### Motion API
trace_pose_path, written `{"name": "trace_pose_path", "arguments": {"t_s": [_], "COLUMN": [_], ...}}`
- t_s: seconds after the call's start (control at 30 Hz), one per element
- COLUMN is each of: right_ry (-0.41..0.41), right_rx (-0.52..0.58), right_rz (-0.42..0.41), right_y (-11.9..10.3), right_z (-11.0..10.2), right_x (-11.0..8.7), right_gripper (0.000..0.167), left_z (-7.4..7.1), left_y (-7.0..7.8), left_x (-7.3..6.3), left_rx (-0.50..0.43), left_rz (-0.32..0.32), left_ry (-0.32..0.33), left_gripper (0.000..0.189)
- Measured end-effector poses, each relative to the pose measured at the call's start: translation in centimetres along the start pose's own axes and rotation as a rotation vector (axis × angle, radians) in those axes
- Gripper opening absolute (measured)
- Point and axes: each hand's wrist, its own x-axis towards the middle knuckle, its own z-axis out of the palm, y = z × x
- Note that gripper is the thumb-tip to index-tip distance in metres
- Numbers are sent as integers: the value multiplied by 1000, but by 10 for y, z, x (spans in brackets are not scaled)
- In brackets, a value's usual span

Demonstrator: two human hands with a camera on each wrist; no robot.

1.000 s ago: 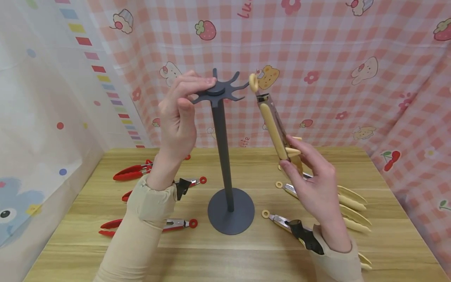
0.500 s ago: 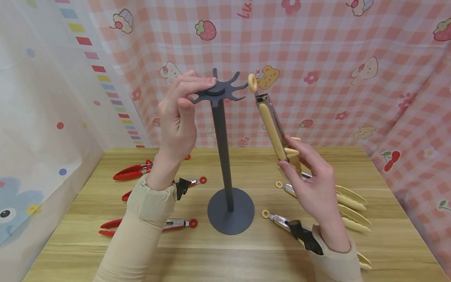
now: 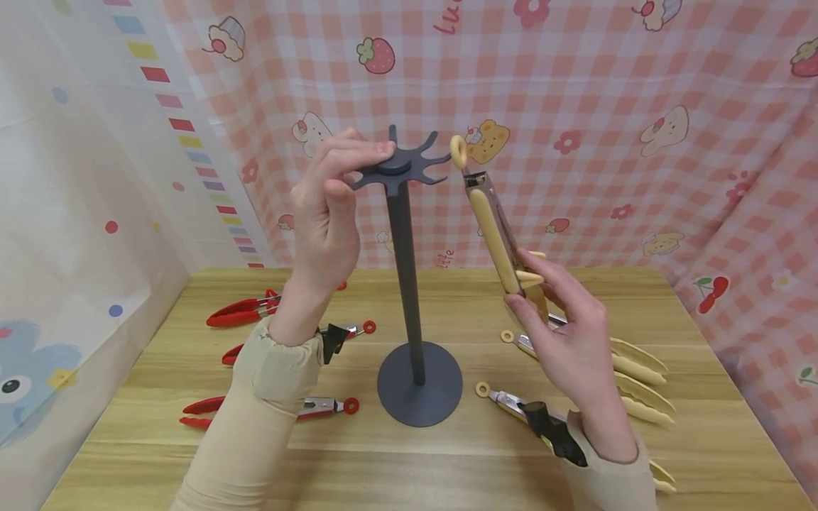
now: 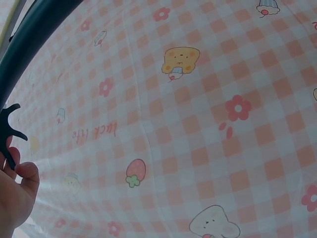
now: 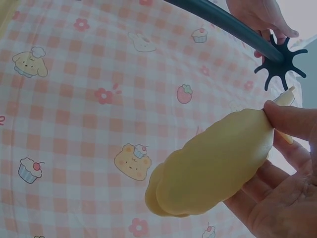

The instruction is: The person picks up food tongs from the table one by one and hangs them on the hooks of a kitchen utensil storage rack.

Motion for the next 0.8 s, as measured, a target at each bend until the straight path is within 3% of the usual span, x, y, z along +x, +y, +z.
{"name": "trace_pose_path", "arguments": {"t_s": [0.8], "right_ry": [-18], "right_rx": [-20], "right_rz": [-2], "right_y": [0], "right_z": [1], "right_x": [0], "right_gripper": [62], "left_z": [1], "left_y": [-1], "left_x": [0], "left_rx": [11], "left_rz": [2], "left_ry": [12], "left_gripper": [81]}}
